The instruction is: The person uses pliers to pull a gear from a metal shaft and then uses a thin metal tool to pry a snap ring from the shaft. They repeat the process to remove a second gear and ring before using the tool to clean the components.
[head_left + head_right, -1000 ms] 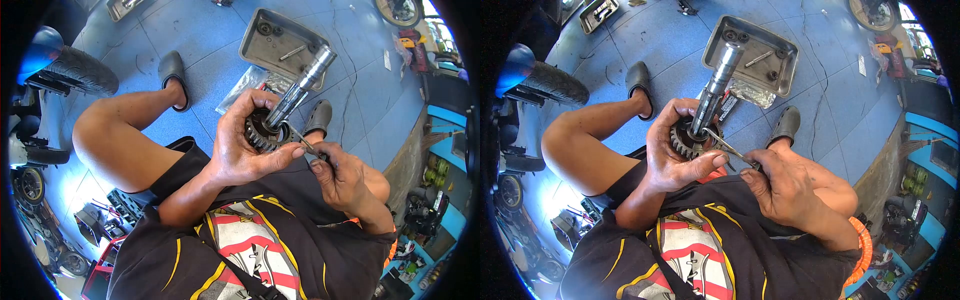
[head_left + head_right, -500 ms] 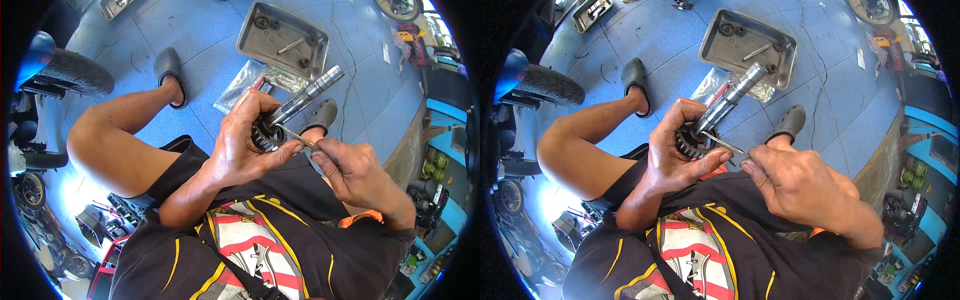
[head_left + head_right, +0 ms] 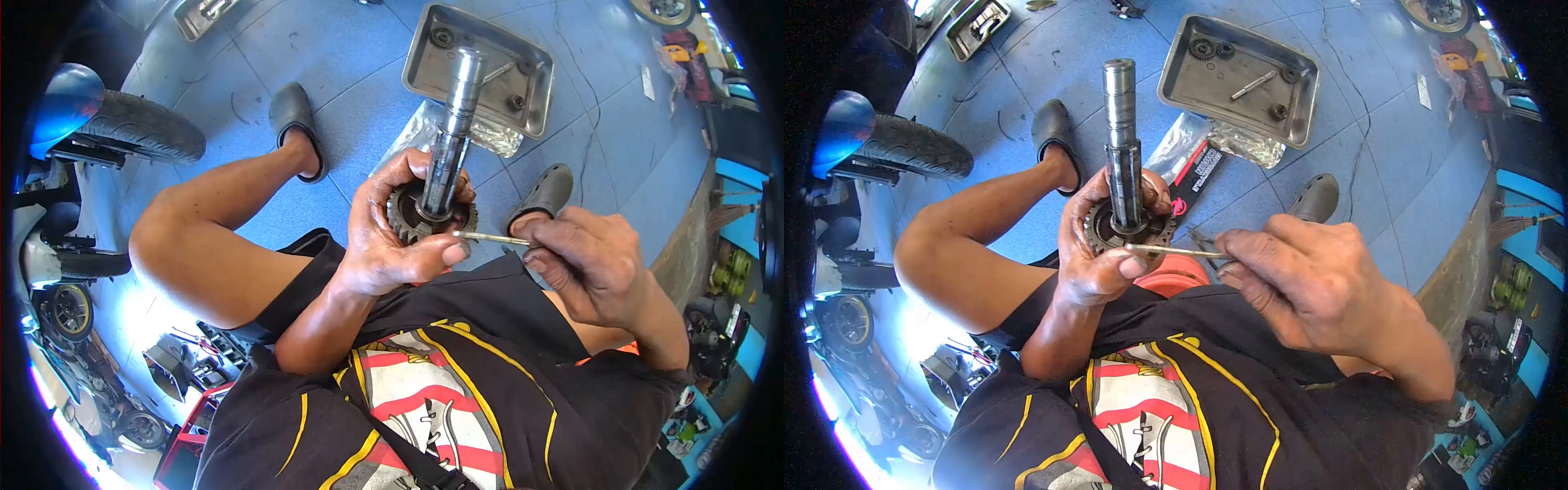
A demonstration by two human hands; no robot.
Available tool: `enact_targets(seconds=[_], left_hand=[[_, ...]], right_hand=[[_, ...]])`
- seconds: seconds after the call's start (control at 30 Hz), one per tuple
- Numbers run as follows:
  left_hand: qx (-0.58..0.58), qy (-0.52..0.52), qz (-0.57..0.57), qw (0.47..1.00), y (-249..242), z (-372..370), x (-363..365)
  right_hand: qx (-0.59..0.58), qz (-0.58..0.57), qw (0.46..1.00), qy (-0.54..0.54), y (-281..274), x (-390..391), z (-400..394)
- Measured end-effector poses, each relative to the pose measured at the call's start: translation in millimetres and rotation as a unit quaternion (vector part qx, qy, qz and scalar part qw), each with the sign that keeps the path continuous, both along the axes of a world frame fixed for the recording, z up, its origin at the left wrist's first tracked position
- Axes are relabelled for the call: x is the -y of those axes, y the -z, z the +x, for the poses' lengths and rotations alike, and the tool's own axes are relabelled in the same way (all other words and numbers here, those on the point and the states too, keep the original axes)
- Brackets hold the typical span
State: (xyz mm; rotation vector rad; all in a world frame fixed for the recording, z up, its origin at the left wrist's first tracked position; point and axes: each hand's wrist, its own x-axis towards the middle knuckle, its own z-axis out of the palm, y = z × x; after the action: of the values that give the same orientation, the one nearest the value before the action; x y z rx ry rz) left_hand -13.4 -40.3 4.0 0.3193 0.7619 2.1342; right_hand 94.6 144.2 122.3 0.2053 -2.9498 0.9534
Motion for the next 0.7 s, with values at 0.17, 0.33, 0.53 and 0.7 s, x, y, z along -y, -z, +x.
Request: enact_targets(seconds=[0.17, 0.33, 0.53, 0.7], left_hand=[[-0.084, -0.003, -0.065, 0.994, -10.0, -0.2, -2.3], [-0.141, -0.036, -0.090, 0.985, -10.4, 1.4, -8.6], [-0.223, -0.069, -0.128, 0.964, -14.4, 2.9, -10.2], [-0.105, -0.019, -0.113, 0.988, -21.8, 4.0, -10.8]], right_hand=[[-0.053, 0.055, 0.997, 0.003, 26.6, -0.6, 8.0], [-0.092, 0.082, 0.992, 0.003, 30.1, -0.5, 7.7], [-0.051, 0.027, 0.996, 0.068, 33.7, 4.8, 11.4], [-0.012, -0.023, 0.995, 0.094, 40.3, 3.8, 11.2]])
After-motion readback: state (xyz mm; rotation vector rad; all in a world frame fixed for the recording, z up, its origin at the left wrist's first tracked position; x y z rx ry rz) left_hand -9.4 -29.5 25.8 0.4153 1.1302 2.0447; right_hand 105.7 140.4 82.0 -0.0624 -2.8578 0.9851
